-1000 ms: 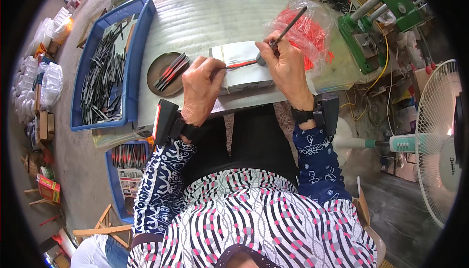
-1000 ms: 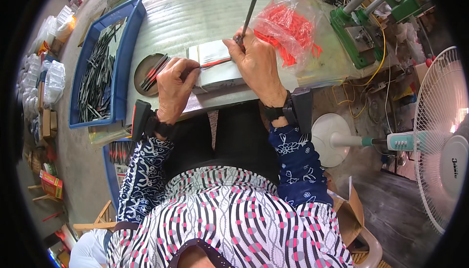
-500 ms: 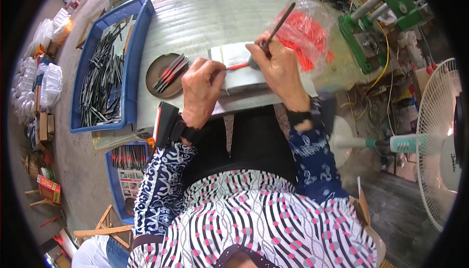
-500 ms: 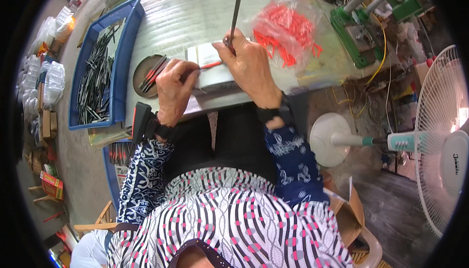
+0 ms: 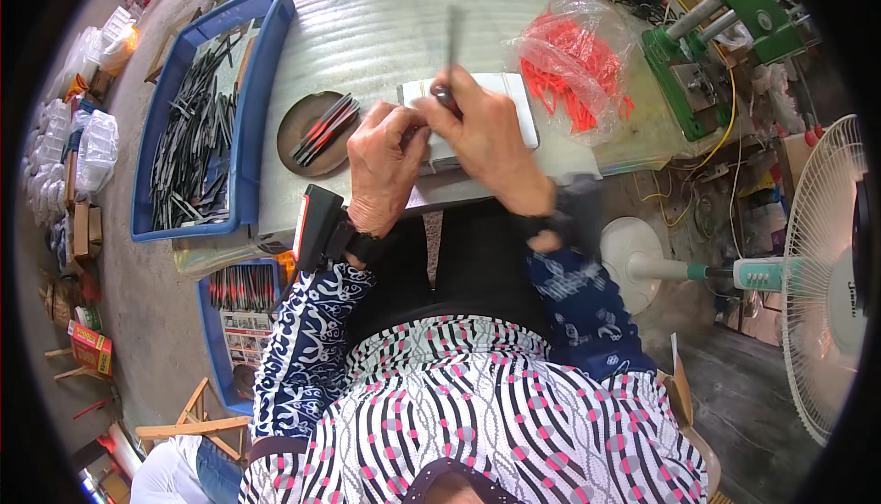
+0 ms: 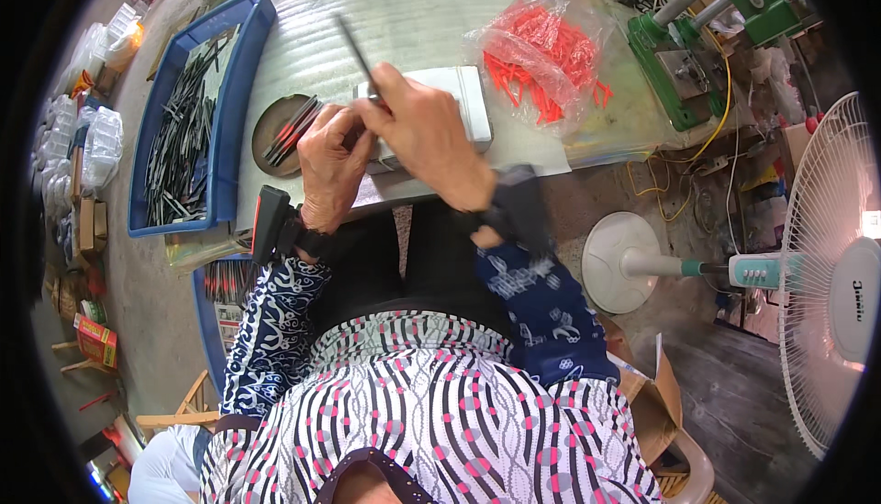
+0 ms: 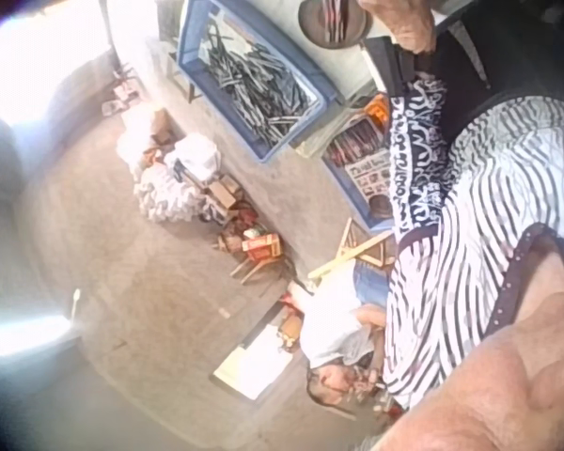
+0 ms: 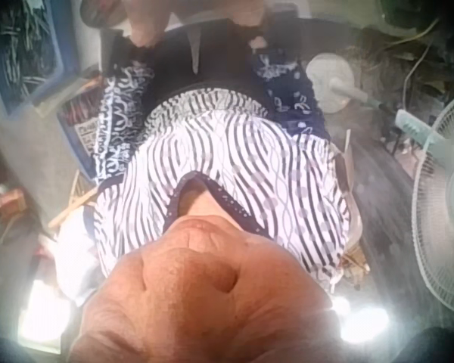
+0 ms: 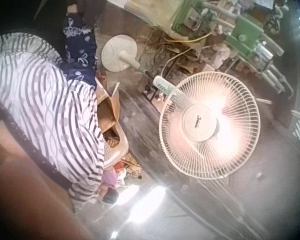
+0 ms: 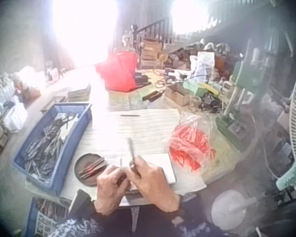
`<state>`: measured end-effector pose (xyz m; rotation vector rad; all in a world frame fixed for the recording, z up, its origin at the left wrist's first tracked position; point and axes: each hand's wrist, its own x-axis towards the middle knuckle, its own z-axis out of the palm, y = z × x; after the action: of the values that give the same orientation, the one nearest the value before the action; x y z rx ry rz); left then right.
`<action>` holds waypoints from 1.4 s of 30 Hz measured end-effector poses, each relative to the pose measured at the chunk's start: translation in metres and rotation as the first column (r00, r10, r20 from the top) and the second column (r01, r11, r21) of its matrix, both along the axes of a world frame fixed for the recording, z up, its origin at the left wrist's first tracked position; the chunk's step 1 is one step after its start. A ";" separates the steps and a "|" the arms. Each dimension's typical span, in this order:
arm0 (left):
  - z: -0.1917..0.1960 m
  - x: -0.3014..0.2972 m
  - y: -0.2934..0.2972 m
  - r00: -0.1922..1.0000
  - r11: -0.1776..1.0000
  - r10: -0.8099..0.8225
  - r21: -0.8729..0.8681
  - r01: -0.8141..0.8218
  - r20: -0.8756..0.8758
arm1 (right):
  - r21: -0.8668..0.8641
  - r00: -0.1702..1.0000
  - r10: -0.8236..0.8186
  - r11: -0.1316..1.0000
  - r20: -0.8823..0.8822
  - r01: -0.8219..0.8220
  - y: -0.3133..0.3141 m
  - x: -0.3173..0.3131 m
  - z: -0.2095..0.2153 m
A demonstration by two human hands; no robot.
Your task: The person repeatedly picks a black stick and a red sleeve from a blue bin, inserts the stick into the sleeve, and taps the joined unit on a white block to seat it. Finished units are placed into a small round dish on the table.
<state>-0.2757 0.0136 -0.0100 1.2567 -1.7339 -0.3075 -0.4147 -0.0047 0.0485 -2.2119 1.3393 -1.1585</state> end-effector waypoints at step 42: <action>0.001 0.006 0.002 0.999 0.999 -0.034 0.041 0.035 -0.011 | -0.177 0.821 0.055 0.982 0.569 0.057 0.008 -0.042 0.028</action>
<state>-0.2700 0.0159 -0.0095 1.2534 -1.7496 -0.3709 -0.4564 0.0031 0.0765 -1.7362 0.9997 -1.8278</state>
